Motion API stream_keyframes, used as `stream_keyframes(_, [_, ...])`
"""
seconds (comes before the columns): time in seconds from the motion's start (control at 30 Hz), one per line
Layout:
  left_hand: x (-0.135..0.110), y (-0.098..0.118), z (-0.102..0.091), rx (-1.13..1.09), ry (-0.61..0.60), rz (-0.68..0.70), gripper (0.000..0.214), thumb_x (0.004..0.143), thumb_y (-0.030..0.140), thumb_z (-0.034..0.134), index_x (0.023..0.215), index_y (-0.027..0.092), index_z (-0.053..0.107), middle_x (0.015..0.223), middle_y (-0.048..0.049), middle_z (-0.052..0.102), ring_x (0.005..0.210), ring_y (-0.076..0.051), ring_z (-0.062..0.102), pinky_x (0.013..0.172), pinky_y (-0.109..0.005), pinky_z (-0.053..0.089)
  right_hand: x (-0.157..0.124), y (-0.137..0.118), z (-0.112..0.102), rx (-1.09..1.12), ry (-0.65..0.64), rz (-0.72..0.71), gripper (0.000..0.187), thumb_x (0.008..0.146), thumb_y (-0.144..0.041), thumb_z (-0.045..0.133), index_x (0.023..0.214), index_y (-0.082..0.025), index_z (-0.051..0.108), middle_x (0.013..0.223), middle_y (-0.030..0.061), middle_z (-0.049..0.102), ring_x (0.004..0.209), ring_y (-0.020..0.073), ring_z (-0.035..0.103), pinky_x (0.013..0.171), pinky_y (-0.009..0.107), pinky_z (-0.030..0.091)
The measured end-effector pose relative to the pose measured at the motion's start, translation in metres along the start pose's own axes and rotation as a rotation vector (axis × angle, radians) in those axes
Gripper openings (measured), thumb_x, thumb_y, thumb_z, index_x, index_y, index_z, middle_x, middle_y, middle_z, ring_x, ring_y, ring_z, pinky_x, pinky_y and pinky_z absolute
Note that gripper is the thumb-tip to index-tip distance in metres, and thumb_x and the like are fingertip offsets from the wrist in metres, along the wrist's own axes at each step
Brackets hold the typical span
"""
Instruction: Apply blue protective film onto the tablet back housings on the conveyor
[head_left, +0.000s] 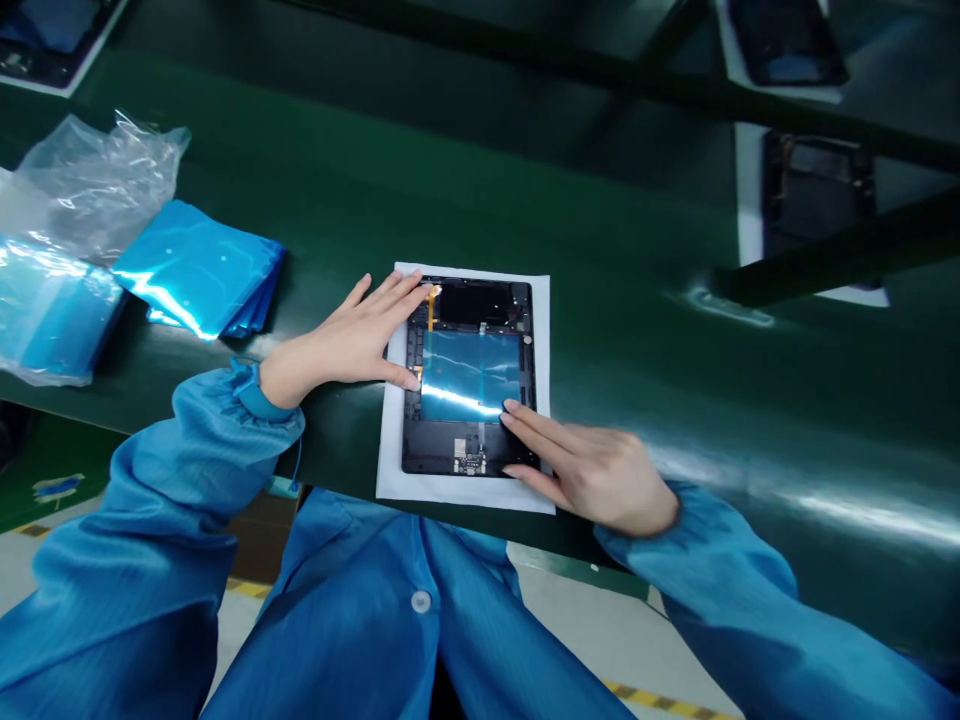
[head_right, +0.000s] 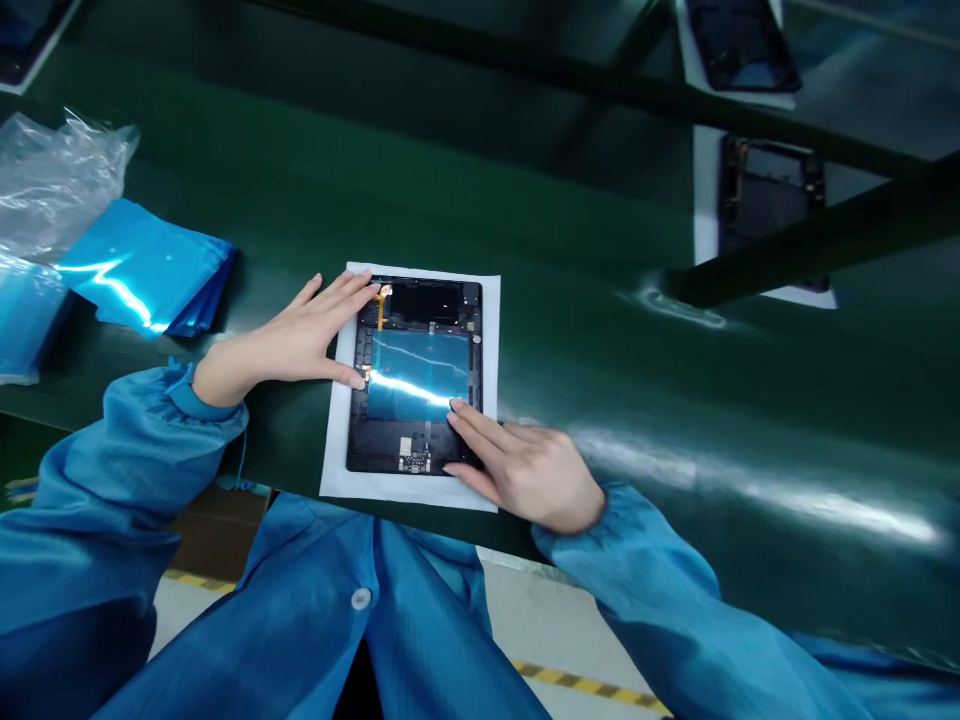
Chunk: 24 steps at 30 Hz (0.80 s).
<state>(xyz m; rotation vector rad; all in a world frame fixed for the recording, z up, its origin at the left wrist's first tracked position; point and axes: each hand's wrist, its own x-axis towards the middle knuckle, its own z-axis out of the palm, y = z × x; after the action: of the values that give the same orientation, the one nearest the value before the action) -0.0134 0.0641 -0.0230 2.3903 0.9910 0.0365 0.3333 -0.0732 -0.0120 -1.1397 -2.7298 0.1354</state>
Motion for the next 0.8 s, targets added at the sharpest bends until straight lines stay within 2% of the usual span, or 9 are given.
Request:
stream_keyframes(0.23, [0.002, 0.002, -0.004, 0.02, -0.024, -0.041, 0.124, 0.087, 0.09, 0.056, 0.175, 0.017, 0.008, 0.182, -0.0221, 0.006, 0.17, -0.042, 0.005, 0.136, -0.064, 0.003, 0.051, 0.023, 0.012, -0.063, -0.01, 0.215, 0.057, 0.108, -0.056, 0.051, 0.149, -0.019, 0.067, 0.152, 0.0101, 0.066, 0.096, 0.0277, 0.083, 0.069, 0.037, 0.064])
stream_keyframes(0.3, [0.003, 0.001, -0.004, 0.023, -0.025, -0.042, 0.125, 0.087, 0.089, 0.057, 0.175, 0.015, 0.006, 0.182, -0.023, 0.007, 0.17, -0.042, 0.005, 0.136, -0.064, 0.003, 0.046, 0.018, 0.01, -0.051, -0.015, 0.197, 0.056, 0.107, -0.057, 0.054, 0.144, -0.019, 0.071, 0.149, 0.0108, 0.068, 0.092, 0.027, 0.083, 0.07, 0.037, 0.064])
stream_keyframes(0.4, [0.0, 0.001, -0.004, 0.023, -0.032, -0.046, 0.125, 0.088, 0.086, 0.06, 0.175, 0.015, 0.005, 0.182, -0.0233, 0.006, 0.17, -0.042, 0.003, 0.136, -0.063, 0.002, 0.018, -0.001, 0.004, 0.047, 0.004, 0.085, 0.048, 0.104, -0.054, 0.062, 0.13, -0.017, 0.079, 0.138, 0.0131, 0.075, 0.079, 0.0244, 0.082, 0.067, 0.036, 0.065])
stream_keyframes(0.47, [-0.002, 0.003, -0.008, 0.029, -0.043, -0.042, 0.124, 0.087, 0.083, 0.063, 0.175, 0.016, 0.005, 0.182, -0.0232, 0.005, 0.17, -0.042, 0.002, 0.136, -0.063, 0.002, 0.002, -0.01, 0.0, 0.175, 0.058, 0.042, 0.04, 0.103, -0.049, 0.064, 0.121, -0.019, 0.083, 0.125, 0.0116, 0.081, 0.079, 0.0231, 0.083, 0.069, 0.035, 0.067])
stream_keyframes(0.57, [0.004, 0.012, -0.022, 0.031, -0.046, -0.062, 0.123, 0.087, 0.079, 0.069, 0.175, 0.019, 0.007, 0.182, -0.0228, 0.01, 0.17, -0.043, 0.009, 0.135, -0.066, 0.012, 0.0, -0.005, 0.001, 0.339, 0.229, 0.162, 0.031, 0.104, -0.043, 0.061, 0.107, -0.024, 0.085, 0.102, 0.0069, 0.086, 0.084, 0.0214, 0.082, 0.074, 0.033, 0.067])
stream_keyframes(0.63, [0.018, 0.023, -0.03, 0.06, 0.014, -0.111, 0.111, 0.093, 0.071, 0.067, 0.174, 0.016, 0.015, 0.18, -0.0238, 0.019, 0.168, -0.042, 0.021, 0.133, -0.063, 0.023, 0.013, 0.006, 0.007, 0.367, 0.373, 0.32, 0.031, 0.105, -0.041, 0.058, 0.1, -0.025, 0.084, 0.096, 0.0065, 0.085, 0.083, 0.0217, 0.08, 0.075, 0.035, 0.066])
stream_keyframes(0.7, [0.039, 0.034, -0.033, 0.141, 0.105, -0.16, 0.087, 0.103, 0.056, 0.061, 0.169, 0.009, 0.029, 0.175, -0.0256, 0.032, 0.163, -0.04, 0.035, 0.131, -0.059, 0.031, 0.028, 0.019, 0.017, 0.326, 0.487, 0.466, 0.031, 0.105, -0.041, 0.056, 0.103, -0.024, 0.082, 0.096, 0.0078, 0.083, 0.081, 0.0232, 0.077, 0.075, 0.039, 0.063])
stream_keyframes(0.8, [0.068, 0.046, -0.026, 0.255, 0.149, -0.159, 0.055, 0.11, 0.035, 0.05, 0.157, 0.007, 0.051, 0.167, -0.0242, 0.047, 0.153, -0.037, 0.05, 0.126, -0.056, 0.04, 0.04, 0.031, 0.034, 0.195, 0.517, 0.57, 0.034, 0.103, -0.041, 0.055, 0.112, -0.02, 0.08, 0.1, 0.0121, 0.081, 0.089, 0.0289, 0.073, 0.084, 0.047, 0.06])
